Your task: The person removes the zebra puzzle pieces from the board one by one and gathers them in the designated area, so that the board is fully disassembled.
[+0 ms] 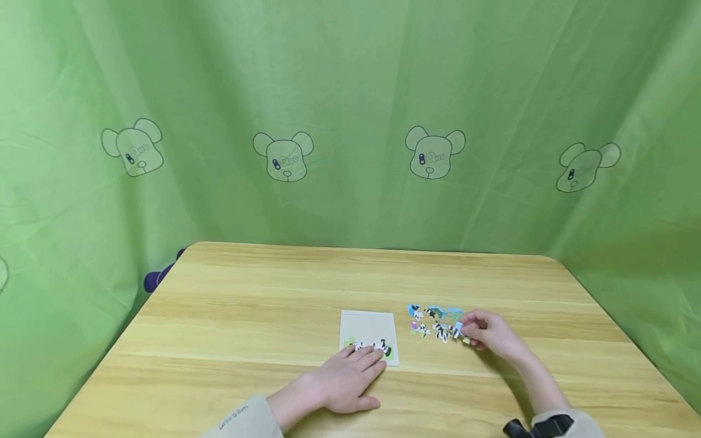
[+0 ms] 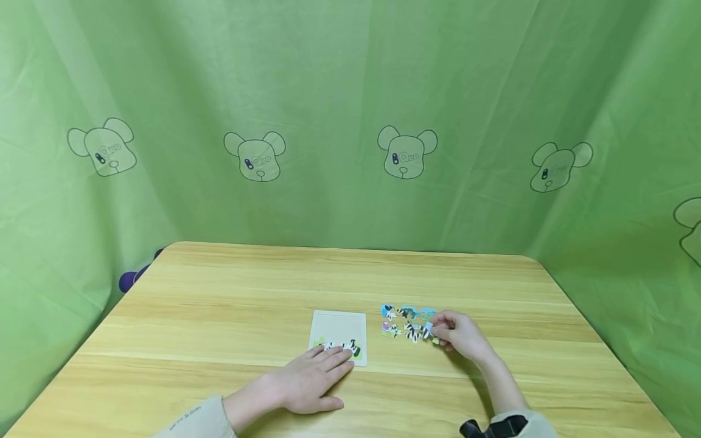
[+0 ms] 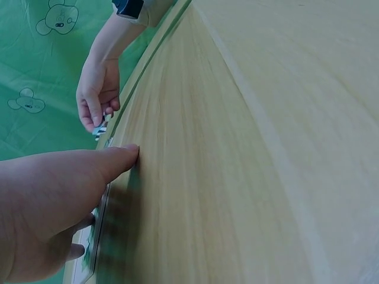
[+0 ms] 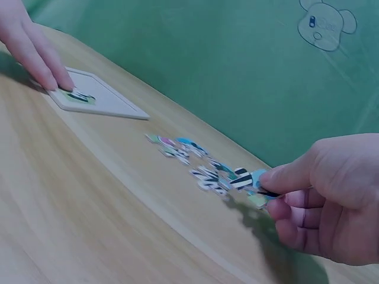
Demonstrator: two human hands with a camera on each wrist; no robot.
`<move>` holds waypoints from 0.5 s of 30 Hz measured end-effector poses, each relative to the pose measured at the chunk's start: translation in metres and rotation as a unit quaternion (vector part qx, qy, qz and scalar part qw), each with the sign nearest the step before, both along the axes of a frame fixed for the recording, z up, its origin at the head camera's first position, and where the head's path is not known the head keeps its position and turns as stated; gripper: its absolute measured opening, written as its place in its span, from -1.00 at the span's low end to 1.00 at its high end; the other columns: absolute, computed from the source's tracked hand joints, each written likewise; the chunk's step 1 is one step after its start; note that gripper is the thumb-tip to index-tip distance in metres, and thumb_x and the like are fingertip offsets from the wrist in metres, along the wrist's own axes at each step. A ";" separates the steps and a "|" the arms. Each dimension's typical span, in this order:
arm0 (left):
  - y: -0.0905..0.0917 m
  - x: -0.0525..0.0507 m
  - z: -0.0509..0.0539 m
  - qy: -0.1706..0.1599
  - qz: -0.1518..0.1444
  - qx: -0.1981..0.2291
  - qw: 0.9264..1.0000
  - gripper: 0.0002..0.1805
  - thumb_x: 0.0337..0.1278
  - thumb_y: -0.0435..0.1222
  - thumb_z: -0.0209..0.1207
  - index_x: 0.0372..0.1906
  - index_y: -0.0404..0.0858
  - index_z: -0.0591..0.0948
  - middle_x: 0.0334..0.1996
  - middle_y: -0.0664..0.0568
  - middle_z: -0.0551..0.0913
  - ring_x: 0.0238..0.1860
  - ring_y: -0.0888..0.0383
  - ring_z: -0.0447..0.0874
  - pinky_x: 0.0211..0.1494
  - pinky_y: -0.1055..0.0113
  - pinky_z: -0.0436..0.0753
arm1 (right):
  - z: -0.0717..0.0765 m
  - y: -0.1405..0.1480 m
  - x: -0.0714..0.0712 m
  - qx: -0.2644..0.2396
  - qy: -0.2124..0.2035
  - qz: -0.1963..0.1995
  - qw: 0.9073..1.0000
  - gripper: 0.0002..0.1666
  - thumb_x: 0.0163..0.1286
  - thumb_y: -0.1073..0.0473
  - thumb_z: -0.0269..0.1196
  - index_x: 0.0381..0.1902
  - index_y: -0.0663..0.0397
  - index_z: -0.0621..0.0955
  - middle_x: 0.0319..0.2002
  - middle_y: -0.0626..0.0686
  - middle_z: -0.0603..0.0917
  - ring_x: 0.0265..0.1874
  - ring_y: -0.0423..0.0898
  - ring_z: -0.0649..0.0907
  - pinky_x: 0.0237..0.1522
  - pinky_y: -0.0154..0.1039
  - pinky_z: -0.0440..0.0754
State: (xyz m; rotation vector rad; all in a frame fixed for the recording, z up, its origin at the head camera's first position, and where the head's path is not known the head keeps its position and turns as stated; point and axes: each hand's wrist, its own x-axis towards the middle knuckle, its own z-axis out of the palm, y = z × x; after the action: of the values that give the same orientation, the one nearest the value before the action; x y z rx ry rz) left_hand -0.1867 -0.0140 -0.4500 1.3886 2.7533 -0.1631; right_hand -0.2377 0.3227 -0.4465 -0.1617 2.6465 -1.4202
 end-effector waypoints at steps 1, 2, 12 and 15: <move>0.000 0.000 0.000 0.000 0.000 0.001 1.000 -0.24 0.24 0.22 -0.17 0.41 -0.12 0.17 0.43 0.05 0.07 0.41 0.13 -0.01 0.39 0.13 0.11 | 0.000 0.002 0.001 0.005 -0.003 -0.001 1.000 -0.67 0.24 0.32 0.20 -0.09 0.46 0.48 -0.45 0.09 0.57 -0.53 -0.12 0.52 -0.51 -0.32 0.56; 0.000 0.000 0.000 0.000 -0.001 0.001 1.000 -0.24 0.24 0.22 -0.17 0.42 -0.12 0.16 0.43 0.05 0.07 0.41 0.12 -0.01 0.39 0.13 0.11 | 0.000 0.003 0.001 0.009 -0.004 0.000 1.000 -0.66 0.23 0.31 0.21 -0.09 0.46 0.49 -0.45 0.09 0.57 -0.53 -0.12 0.52 -0.51 -0.32 0.56; 0.000 0.002 0.002 -0.004 0.001 0.001 1.000 -0.24 0.24 0.22 -0.16 0.41 -0.11 0.17 0.43 0.05 0.06 0.41 0.13 -0.01 0.40 0.14 0.11 | -0.004 0.011 -0.002 0.060 0.005 -0.019 0.998 -0.75 0.25 0.27 0.22 -0.18 0.37 0.58 -0.52 0.03 0.55 -0.57 -0.15 0.48 -0.57 -0.35 0.49; 0.000 0.002 0.002 -0.004 0.002 0.002 1.000 -0.24 0.23 0.22 -0.16 0.42 -0.11 0.16 0.43 0.06 0.06 0.41 0.13 -0.01 0.40 0.14 0.11 | -0.004 0.009 -0.004 0.083 0.019 -0.024 0.996 -0.76 0.25 0.28 0.21 -0.18 0.36 0.60 -0.52 0.02 0.56 -0.58 -0.15 0.48 -0.57 -0.34 0.49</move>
State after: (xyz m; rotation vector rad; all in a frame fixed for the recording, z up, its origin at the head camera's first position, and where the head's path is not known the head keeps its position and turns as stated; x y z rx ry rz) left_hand -0.1850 -0.0139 -0.4475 1.3809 2.7516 -0.1502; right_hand -0.2413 0.3315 -0.4503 -0.1104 2.8014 -1.2145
